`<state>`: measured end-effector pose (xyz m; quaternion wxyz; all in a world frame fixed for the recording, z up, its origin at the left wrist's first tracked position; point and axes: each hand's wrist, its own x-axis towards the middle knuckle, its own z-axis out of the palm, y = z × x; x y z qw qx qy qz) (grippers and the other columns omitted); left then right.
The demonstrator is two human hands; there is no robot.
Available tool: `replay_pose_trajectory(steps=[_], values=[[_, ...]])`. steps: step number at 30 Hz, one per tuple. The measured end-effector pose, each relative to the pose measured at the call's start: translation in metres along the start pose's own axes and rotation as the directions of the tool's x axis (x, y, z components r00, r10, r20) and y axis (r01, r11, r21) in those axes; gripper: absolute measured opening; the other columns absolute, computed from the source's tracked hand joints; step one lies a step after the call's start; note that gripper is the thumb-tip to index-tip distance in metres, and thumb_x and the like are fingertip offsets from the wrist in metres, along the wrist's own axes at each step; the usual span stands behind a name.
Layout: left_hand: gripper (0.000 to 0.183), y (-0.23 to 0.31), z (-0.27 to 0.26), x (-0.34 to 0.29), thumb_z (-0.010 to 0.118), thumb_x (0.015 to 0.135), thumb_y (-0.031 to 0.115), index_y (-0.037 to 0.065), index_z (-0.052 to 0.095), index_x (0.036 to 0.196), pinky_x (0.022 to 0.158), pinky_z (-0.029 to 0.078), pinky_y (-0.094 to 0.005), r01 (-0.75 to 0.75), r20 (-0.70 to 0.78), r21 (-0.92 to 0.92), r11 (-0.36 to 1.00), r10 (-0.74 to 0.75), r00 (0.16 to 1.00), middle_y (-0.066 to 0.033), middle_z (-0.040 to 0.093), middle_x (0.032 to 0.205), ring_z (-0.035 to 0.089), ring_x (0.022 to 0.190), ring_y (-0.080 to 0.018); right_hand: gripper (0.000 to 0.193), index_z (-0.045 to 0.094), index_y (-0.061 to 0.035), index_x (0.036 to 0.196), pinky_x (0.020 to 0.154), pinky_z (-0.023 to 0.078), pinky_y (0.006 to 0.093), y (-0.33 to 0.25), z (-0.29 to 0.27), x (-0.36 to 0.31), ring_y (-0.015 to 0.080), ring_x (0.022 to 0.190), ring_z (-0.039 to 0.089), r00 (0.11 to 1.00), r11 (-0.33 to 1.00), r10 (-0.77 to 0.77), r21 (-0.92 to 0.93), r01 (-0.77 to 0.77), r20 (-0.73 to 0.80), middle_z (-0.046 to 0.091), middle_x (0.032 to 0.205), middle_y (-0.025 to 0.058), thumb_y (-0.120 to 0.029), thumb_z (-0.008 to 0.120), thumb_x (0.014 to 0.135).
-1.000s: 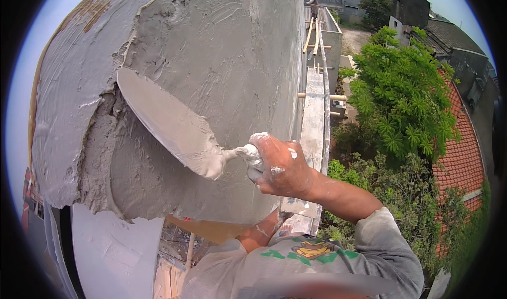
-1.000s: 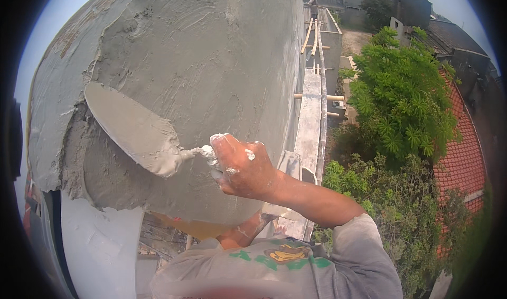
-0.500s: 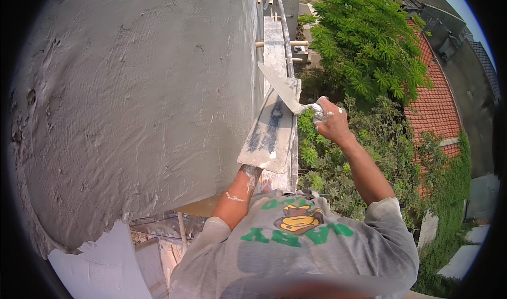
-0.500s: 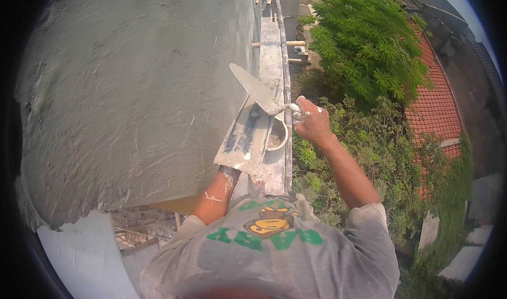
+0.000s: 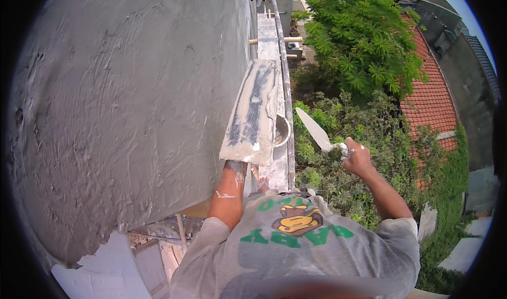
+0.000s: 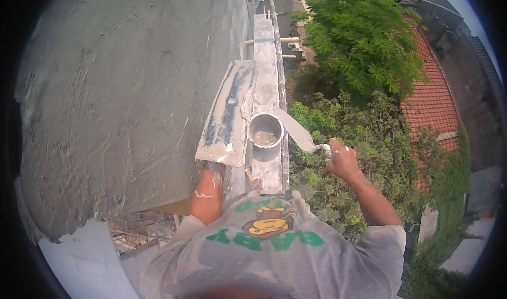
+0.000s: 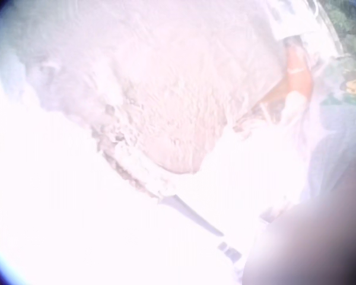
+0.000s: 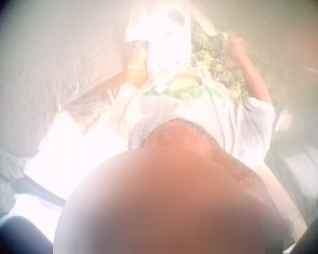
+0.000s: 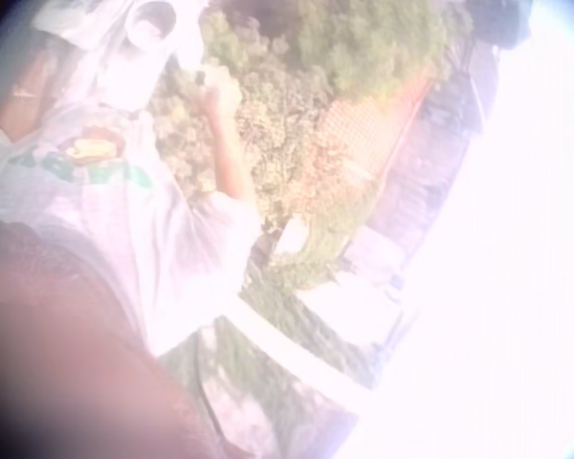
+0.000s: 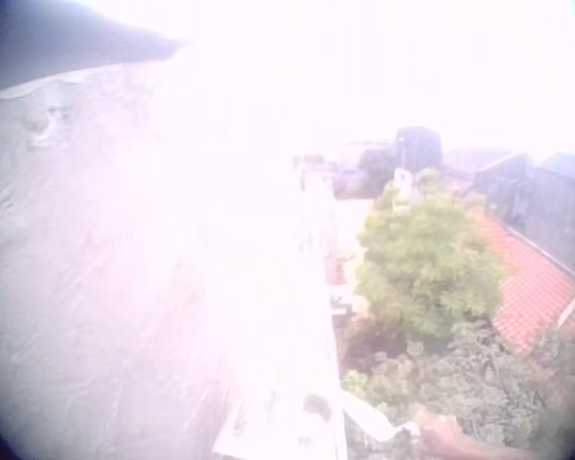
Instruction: The person applies and smooths wet cement onto an exterior wall using a trowel and a bucket. They repeatedly scoop cement from the bucket and spread it across the wall surface, working on a scaffold.
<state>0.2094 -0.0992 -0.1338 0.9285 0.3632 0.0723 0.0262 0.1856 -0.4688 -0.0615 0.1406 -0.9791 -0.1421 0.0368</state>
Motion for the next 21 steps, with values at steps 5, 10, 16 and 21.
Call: replay_pose_trajectory(steps=[5, 10, 16, 21], values=[[0.044, 0.027, 0.046, -0.011, 0.051, 0.096, 0.021, -0.001, 0.042, 0.134, 0.091, 0.048, -0.0285, -0.094, 0.040, 0.220, 0.971, 0.088, 0.995, -0.0115, 0.054, 0.125, 0.056, 0.108, -0.0187, 0.055, 0.053, -0.0019, 0.115, 0.079, 0.047, 0.0346, -0.026, -0.053, 0.062, 0.0226, 0.087, 0.059, 1.000, 0.894, 0.002, 0.447, 0.012, -0.029, 0.062, 0.100, 0.0100, -0.024, 0.077, 0.070], [0.045, 0.024, 0.031, -0.010, 0.052, 0.095, 0.020, 0.000, 0.042, 0.134, 0.094, 0.047, -0.0304, 0.043, 0.067, 0.021, 0.999, -0.044, 0.997, -0.0127, 0.053, 0.127, 0.055, 0.111, -0.0201, 0.044, 0.058, -0.0011, 0.104, 0.064, 0.049, 0.0335, -0.010, -0.062, 0.123, 0.0192, 0.074, 0.060, 0.994, 0.902, 0.112, 0.421, -0.092, -0.021, 0.063, 0.089, 0.0108, -0.025, 0.075, 0.072], [0.045, 0.022, 0.020, -0.005, 0.054, 0.094, 0.023, 0.000, 0.044, 0.132, 0.093, 0.047, -0.0318, 0.121, 0.060, 0.015, 0.993, -0.121, 0.991, -0.0132, 0.054, 0.125, 0.055, 0.110, -0.0214, 0.037, 0.063, 0.0016, 0.099, 0.065, 0.047, 0.0364, 0.005, -0.058, 0.154, 0.0196, 0.068, 0.059, 0.953, 0.877, 0.072, 0.436, -0.201, 0.295, 0.065, 0.077, 0.0119, -0.018, 0.072, 0.069], [0.045, 0.029, 0.021, -0.002, 0.055, 0.093, 0.024, 0.001, 0.046, 0.130, 0.092, 0.047, -0.0329, 0.159, 0.072, 0.025, 0.987, -0.160, 0.984, -0.0137, 0.055, 0.123, 0.056, 0.109, -0.0226, 0.037, 0.064, 0.0016, 0.101, 0.057, 0.049, 0.0357, -0.001, -0.004, 0.117, 0.0190, 0.061, 0.058, 0.926, 0.929, -0.151, 0.370, 0.013, 0.347, 0.062, 0.069, 0.0100, -0.015, 0.071, 0.068]])
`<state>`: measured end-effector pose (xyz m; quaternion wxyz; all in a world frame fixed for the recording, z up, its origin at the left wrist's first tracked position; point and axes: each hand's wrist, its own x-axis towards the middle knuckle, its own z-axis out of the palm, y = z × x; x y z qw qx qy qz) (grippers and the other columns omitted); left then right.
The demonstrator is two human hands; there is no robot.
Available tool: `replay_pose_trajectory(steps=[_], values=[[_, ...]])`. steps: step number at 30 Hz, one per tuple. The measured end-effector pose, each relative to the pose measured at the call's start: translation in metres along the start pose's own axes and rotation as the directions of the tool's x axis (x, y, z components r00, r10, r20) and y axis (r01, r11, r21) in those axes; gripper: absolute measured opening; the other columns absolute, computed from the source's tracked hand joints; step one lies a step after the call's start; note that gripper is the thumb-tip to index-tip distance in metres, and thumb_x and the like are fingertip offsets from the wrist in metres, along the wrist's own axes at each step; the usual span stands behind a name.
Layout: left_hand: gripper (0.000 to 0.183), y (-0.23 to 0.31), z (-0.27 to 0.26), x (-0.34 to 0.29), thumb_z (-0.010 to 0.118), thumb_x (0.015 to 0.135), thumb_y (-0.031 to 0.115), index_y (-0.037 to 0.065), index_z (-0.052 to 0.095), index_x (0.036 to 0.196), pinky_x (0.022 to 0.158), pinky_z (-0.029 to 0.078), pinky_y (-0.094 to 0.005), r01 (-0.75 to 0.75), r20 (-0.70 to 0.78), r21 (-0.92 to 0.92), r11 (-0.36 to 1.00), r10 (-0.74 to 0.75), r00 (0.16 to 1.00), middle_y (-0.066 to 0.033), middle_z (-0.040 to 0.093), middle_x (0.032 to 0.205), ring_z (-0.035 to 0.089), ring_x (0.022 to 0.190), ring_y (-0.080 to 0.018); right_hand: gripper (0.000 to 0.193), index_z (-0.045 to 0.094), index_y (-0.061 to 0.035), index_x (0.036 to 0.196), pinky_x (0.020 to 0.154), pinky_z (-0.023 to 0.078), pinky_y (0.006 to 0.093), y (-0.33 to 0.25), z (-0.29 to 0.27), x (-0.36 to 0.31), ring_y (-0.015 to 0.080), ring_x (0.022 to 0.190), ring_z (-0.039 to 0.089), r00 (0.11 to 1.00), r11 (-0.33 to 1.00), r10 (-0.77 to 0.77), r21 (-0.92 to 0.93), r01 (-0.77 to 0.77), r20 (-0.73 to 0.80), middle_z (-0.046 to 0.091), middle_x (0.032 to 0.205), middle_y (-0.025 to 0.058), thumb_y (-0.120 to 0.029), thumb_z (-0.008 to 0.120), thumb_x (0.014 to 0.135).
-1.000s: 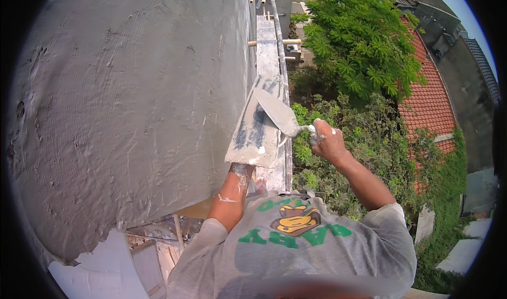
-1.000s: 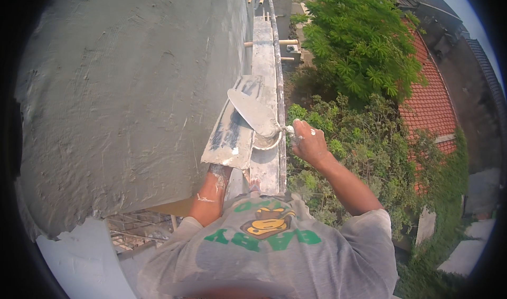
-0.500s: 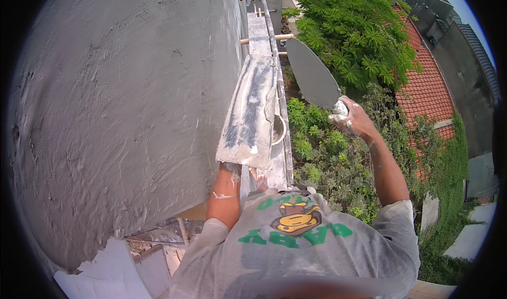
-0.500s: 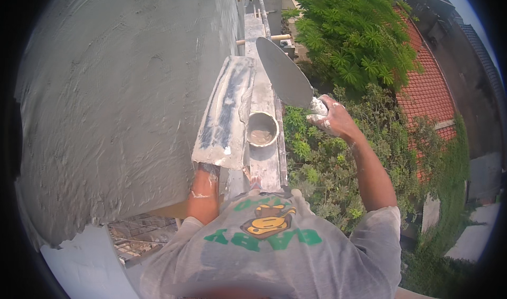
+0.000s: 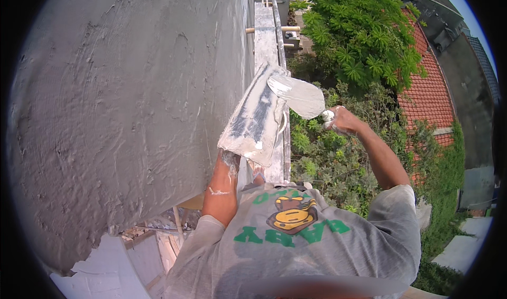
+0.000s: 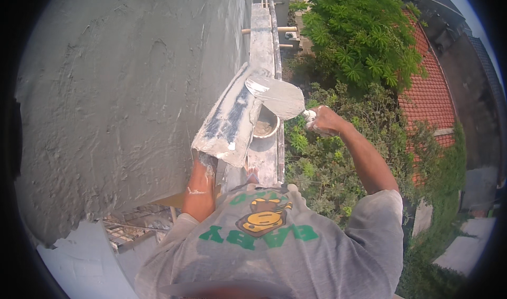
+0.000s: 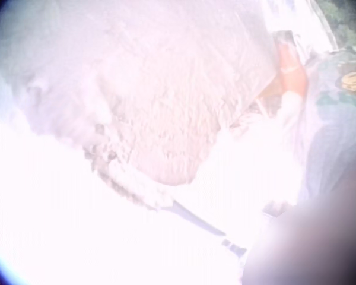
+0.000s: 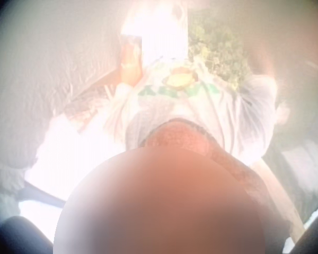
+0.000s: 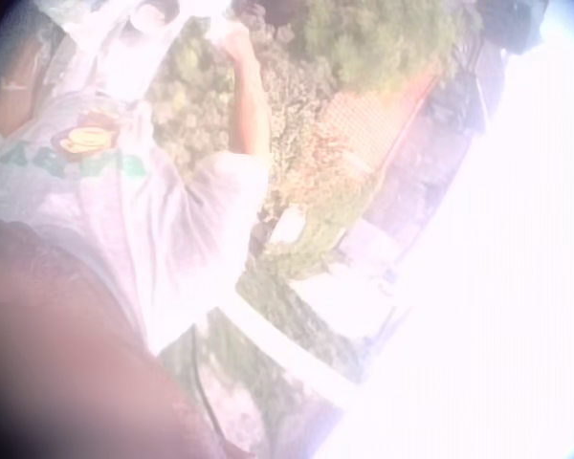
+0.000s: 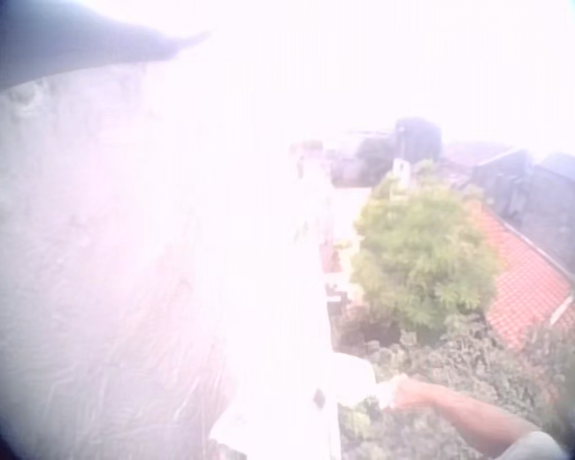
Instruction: The person applies and smooths wet cement onto an exterior wall using a trowel and a bucket. They repeatedly scoop cement from the bucket and spread it across the wall surface, working on a scaffold.
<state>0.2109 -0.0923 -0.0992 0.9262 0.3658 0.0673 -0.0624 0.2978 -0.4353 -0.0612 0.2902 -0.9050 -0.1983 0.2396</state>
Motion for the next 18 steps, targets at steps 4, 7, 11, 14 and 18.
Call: replay_pose_trajectory(steps=[4, 7, 11, 14, 18], values=[[0.046, -0.002, -0.015, 0.010, 0.056, 0.092, 0.026, 0.001, 0.047, 0.129, 0.092, 0.047, -0.0339, 0.042, 0.010, 0.003, 0.999, -0.042, 0.999, -0.0140, 0.056, 0.121, 0.057, 0.108, -0.0235, 0.043, 0.064, 0.0016, 0.103, 0.068, 0.050, 0.0362, -0.010, 0.066, -0.017, 0.0216, 0.069, 0.061, 0.974, 0.973, 0.137, 0.161, -0.167, 0.182, 0.068, 0.081, 0.0159, -0.011, 0.075, 0.063], [0.046, -0.006, -0.021, 0.014, 0.056, 0.091, 0.027, 0.001, 0.048, 0.128, 0.091, 0.047, -0.0346, 0.069, 0.016, 0.008, 0.998, -0.069, 0.997, -0.0143, 0.057, 0.120, 0.057, 0.107, -0.0242, 0.048, 0.063, 0.0015, 0.106, 0.071, 0.051, 0.0354, 0.002, 0.117, -0.030, 0.0216, 0.073, 0.063, 0.986, 0.961, 0.001, 0.272, -0.047, 0.166, 0.068, 0.085, 0.0167, -0.010, 0.076, 0.062], [0.046, -0.008, -0.032, 0.019, 0.057, 0.090, 0.029, 0.002, 0.049, 0.126, 0.090, 0.047, -0.0355, 0.082, 0.020, 0.015, 0.997, -0.082, 0.996, -0.0146, 0.058, 0.118, 0.058, 0.106, -0.0251, 0.049, 0.063, 0.0010, 0.109, 0.072, 0.051, 0.0341, -0.035, 0.139, -0.045, 0.0191, 0.075, 0.063, 0.981, 0.962, 0.021, 0.265, -0.073, 0.192, 0.069, 0.086, 0.0143, -0.009, 0.076, 0.063], [0.046, -0.004, -0.034, 0.026, 0.058, 0.089, 0.030, 0.002, 0.050, 0.125, 0.090, 0.047, -0.0362, 0.077, 0.029, 0.037, 0.996, -0.078, 0.997, -0.0149, 0.059, 0.117, 0.058, 0.106, -0.0258, 0.048, 0.063, 0.0012, 0.109, 0.072, 0.051, 0.0337, -0.035, 0.155, -0.050, 0.0181, 0.076, 0.064, 0.990, 0.943, 0.032, 0.324, -0.076, 0.137, 0.069, 0.087, 0.0138, -0.009, 0.076, 0.063], [0.046, -0.008, -0.039, 0.024, 0.059, 0.088, 0.031, 0.002, 0.051, 0.124, 0.089, 0.047, -0.0371, 0.065, 0.010, 0.066, 0.996, -0.066, 0.998, -0.0152, 0.060, 0.115, 0.059, 0.105, -0.0267, 0.048, 0.063, 0.0009, 0.106, 0.073, 0.050, 0.0305, -0.046, 0.167, -0.061, 0.0158, 0.073, 0.061, 0.991, 0.932, 0.111, 0.339, -0.131, 0.080, 0.069, 0.082, 0.0106, -0.008, 0.076, 0.061]])
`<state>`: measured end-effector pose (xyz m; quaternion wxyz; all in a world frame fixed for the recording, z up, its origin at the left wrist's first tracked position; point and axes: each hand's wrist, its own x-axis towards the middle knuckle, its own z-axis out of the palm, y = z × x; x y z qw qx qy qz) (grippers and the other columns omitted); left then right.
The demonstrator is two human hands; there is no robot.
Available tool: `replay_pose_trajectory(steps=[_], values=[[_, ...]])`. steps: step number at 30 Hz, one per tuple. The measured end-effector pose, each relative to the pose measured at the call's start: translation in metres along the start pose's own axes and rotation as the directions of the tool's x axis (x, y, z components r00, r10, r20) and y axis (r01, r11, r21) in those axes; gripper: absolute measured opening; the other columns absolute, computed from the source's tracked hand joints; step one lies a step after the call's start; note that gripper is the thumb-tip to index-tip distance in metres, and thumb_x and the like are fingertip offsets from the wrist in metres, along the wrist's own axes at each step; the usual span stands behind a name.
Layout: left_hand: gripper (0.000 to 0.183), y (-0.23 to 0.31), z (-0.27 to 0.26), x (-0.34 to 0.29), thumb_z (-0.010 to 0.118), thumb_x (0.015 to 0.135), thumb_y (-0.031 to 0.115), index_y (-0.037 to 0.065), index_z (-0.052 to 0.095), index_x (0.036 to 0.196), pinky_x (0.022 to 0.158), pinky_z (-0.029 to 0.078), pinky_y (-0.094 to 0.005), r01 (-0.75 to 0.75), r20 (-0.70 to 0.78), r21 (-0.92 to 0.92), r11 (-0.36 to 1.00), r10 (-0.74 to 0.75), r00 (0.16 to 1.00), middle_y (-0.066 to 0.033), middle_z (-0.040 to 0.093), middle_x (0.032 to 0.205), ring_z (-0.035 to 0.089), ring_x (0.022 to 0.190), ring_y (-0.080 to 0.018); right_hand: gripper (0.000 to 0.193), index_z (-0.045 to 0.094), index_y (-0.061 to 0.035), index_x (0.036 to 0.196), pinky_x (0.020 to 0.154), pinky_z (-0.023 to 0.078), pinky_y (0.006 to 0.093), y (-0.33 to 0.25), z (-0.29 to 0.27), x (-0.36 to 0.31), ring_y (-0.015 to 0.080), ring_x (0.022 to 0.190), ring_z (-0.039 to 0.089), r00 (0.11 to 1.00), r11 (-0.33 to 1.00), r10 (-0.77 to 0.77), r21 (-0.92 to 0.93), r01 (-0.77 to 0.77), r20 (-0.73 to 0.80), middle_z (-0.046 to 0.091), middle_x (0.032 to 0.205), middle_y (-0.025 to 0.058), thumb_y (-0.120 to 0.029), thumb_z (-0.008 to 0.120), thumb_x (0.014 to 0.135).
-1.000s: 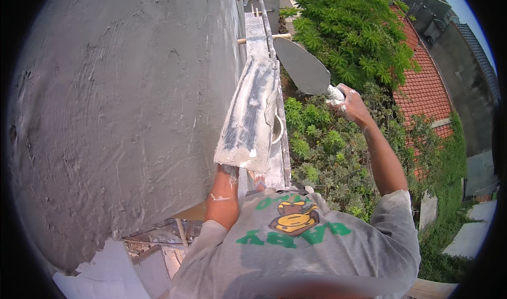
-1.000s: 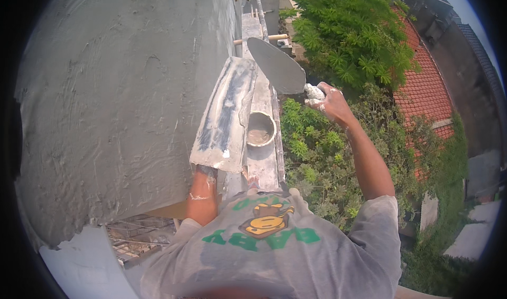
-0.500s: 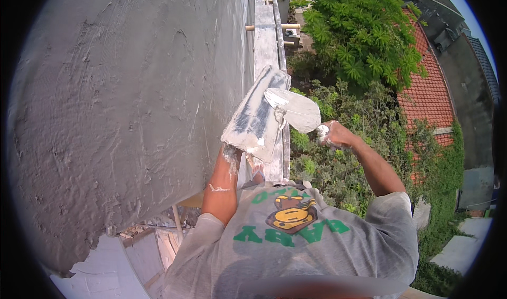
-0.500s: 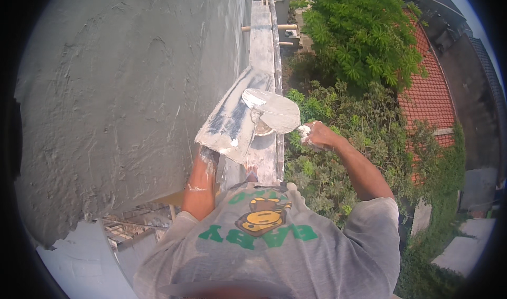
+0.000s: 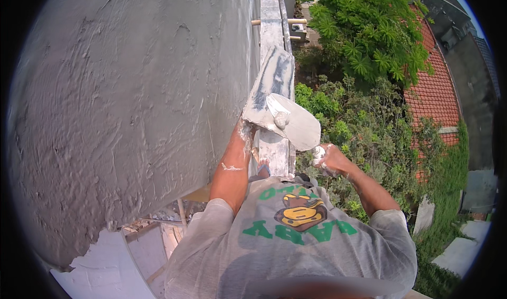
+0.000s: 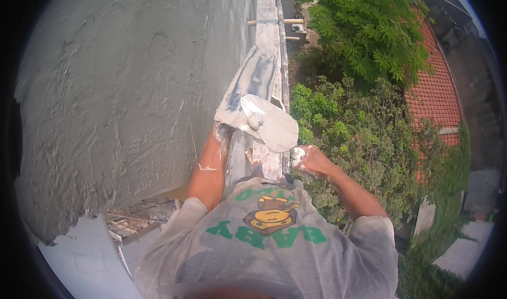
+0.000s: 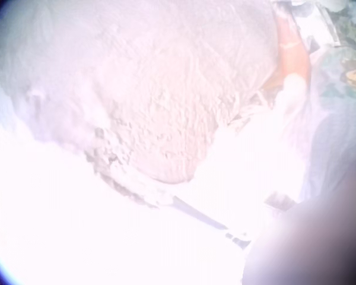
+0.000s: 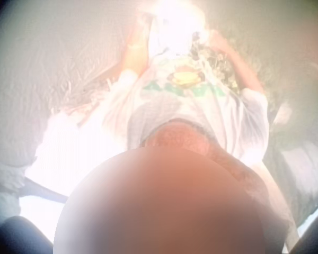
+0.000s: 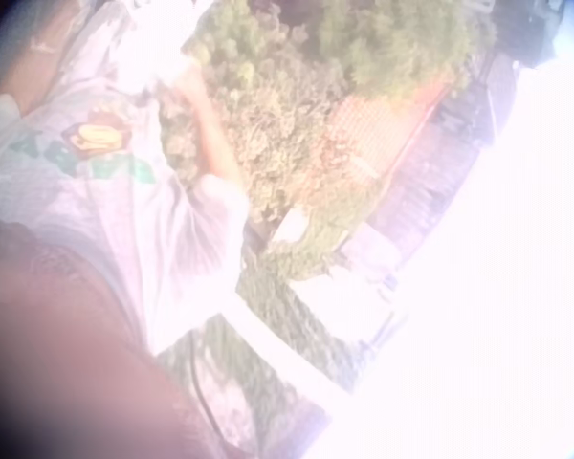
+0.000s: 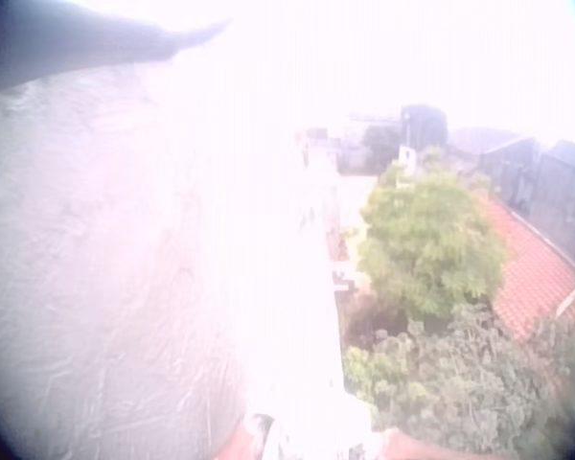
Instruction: The person applies and smooths wet cement onto an exterior wall using a trowel and a bucket. They repeatedly scoop cement from the bucket and spread it across the wall surface, working on a scaffold.
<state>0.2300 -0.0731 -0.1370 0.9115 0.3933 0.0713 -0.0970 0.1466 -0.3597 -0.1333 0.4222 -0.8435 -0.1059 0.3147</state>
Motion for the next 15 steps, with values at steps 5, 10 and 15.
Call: replay_pose_trajectory(steps=[5, 10, 15], values=[[0.047, -0.012, -0.003, 0.002, 0.060, 0.087, 0.033, 0.003, 0.053, 0.122, 0.088, 0.047, -0.0383, -0.027, -0.080, 0.090, 0.996, 0.035, 0.996, -0.0157, 0.061, 0.113, 0.060, 0.104, -0.0279, 0.042, 0.063, 0.0034, 0.105, 0.070, 0.050, 0.0302, -0.034, 0.021, -0.019, 0.0153, 0.074, 0.062, 0.994, 0.986, 0.105, 0.127, -0.103, -0.007, 0.069, 0.086, 0.0107, -0.006, 0.072, 0.065], [0.047, -0.040, 0.000, 0.027, 0.061, 0.086, 0.035, 0.003, 0.054, 0.120, 0.087, 0.047, -0.0394, -0.073, -0.231, 0.401, 0.913, 0.178, 0.957, -0.0161, 0.062, 0.111, 0.060, 0.103, -0.0290, 0.045, 0.059, 0.0055, 0.111, 0.054, 0.049, 0.0305, -0.052, 0.028, -0.020, 0.0150, 0.058, 0.061, 0.996, 0.985, 0.065, 0.161, -0.053, -0.069, 0.067, 0.076, 0.0127, -0.007, 0.071, 0.069], [0.048, -0.057, -0.017, 0.033, 0.062, 0.085, 0.037, 0.004, 0.056, 0.118, 0.087, 0.047, -0.0406, -0.016, -0.303, 0.612, 0.791, 0.253, 0.919, -0.0166, 0.064, 0.109, 0.061, 0.101, -0.0302, 0.047, 0.058, 0.0047, 0.114, 0.056, 0.050, 0.0309, -0.071, 0.024, -0.018, 0.0156, 0.060, 0.063, 0.992, 0.969, 0.122, 0.215, -0.119, -0.001, 0.067, 0.075, 0.0126, -0.006, 0.071, 0.071]])
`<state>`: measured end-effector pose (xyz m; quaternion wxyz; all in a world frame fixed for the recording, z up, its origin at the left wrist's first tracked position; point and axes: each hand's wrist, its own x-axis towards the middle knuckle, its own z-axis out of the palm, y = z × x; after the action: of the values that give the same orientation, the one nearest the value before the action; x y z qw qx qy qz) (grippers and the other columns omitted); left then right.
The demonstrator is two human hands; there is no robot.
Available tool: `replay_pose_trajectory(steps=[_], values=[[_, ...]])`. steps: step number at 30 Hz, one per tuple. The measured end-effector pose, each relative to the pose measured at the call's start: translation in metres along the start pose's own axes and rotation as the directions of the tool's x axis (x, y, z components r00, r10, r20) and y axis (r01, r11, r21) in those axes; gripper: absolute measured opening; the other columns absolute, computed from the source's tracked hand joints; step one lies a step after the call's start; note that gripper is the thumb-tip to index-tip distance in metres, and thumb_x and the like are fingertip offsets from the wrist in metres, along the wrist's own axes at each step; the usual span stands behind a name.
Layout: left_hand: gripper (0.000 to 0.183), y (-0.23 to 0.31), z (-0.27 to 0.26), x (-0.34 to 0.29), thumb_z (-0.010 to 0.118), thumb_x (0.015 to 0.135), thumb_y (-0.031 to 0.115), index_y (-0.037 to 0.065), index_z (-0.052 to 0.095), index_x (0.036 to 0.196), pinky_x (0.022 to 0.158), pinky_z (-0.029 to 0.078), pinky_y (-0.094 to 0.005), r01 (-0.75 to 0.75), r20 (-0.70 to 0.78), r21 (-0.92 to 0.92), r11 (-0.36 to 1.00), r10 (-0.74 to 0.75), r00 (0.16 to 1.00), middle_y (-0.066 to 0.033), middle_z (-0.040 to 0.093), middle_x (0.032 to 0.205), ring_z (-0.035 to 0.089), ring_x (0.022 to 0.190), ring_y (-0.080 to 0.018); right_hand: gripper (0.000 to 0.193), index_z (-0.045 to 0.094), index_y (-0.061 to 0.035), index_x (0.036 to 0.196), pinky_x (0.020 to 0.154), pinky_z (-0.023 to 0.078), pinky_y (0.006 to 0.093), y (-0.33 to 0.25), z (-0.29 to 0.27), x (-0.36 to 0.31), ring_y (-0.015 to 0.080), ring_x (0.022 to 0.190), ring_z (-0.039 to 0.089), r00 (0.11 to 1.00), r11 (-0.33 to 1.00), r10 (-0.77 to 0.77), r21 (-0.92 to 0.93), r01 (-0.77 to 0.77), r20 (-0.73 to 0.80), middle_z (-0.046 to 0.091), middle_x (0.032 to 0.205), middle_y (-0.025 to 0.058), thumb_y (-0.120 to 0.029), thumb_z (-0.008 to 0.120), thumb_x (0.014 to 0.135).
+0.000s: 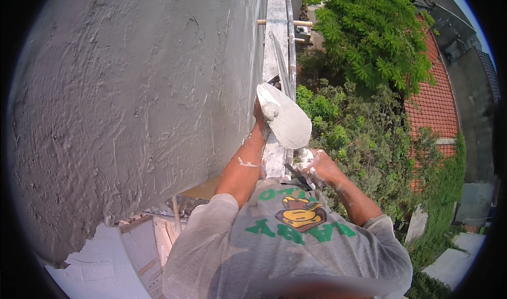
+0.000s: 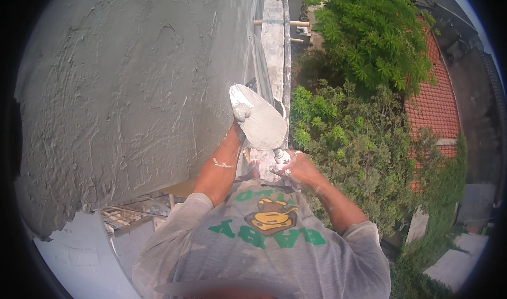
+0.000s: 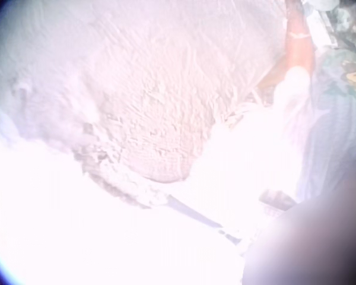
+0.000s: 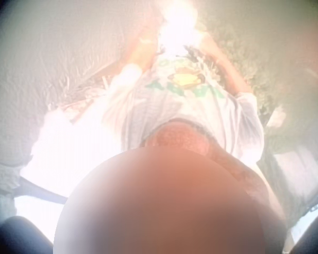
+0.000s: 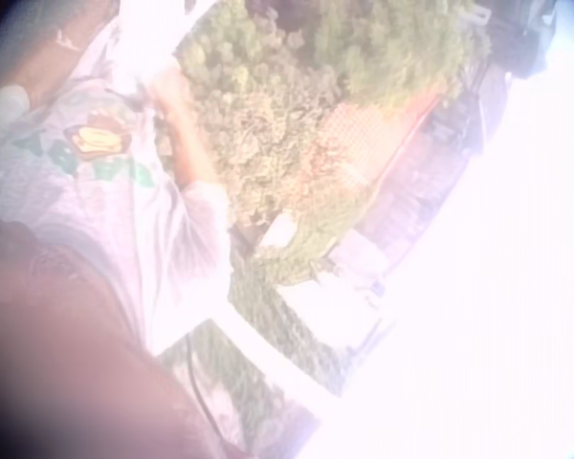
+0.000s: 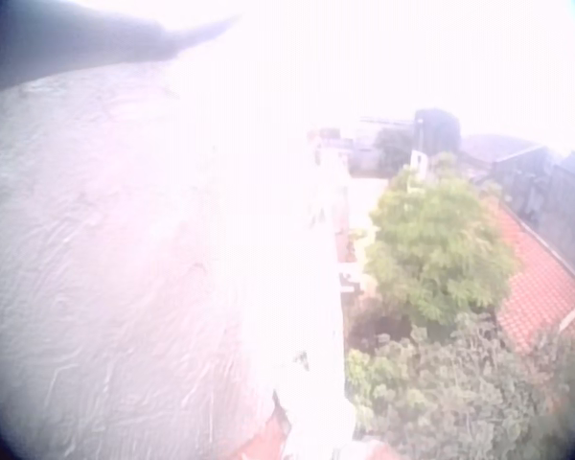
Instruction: The person applies and smooths wet cement onto an exterior wall using a trowel and a bucket. They repeatedly scoop cement from the bucket and spread it across the wall surface, working on a scaffold.
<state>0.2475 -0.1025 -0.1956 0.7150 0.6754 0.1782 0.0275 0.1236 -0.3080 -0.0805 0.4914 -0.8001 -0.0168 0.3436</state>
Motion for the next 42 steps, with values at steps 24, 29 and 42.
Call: replay_pose_trajectory(steps=[24, 29, 42], values=[[0.048, 0.017, -0.010, -0.028, 0.078, 0.071, 0.019, 0.002, 0.056, 0.110, 0.082, 0.048, -0.0357, -0.030, -0.283, 0.337, 0.941, 0.132, 0.950, -0.0137, 0.067, 0.099, 0.065, 0.090, -0.0254, 0.022, 0.054, -0.0042, 0.085, 0.037, 0.039, 0.0292, -0.014, -0.103, 0.080, 0.0141, 0.042, 0.052, 0.980, 0.992, 0.120, 0.055, -0.112, -0.161, 0.055, 0.060, 0.0043, -0.015, 0.071, 0.076], [0.052, 0.026, -0.009, -0.031, 0.076, 0.073, 0.014, 0.001, 0.052, 0.117, 0.085, 0.046, -0.0326, -0.100, -0.215, 0.174, 0.980, 0.137, 0.967, -0.0119, 0.064, 0.105, 0.061, 0.094, -0.0207, 0.025, 0.053, -0.0040, 0.088, 0.036, 0.041, 0.0288, -0.013, -0.074, 0.075, 0.0146, 0.043, 0.052, 0.985, 0.940, 0.163, 0.295, -0.171, 0.051, 0.055, 0.062, 0.0039, -0.012, 0.073, 0.075], [0.044, 0.019, -0.018, -0.036, 0.072, 0.073, 0.013, 0.003, 0.053, 0.112, 0.081, 0.047, -0.0321, -0.256, -0.156, 0.182, 0.949, 0.285, 0.946, -0.0112, 0.063, 0.098, 0.061, 0.089, -0.0198, 0.027, 0.059, -0.0062, 0.089, 0.047, 0.044, 0.0293, -0.027, -0.162, 0.108, 0.0123, 0.053, 0.054, 0.997, 0.983, -0.077, -0.170, 0.073, -0.012, 0.059, 0.068, 0.0021, -0.015, 0.076, 0.070]])
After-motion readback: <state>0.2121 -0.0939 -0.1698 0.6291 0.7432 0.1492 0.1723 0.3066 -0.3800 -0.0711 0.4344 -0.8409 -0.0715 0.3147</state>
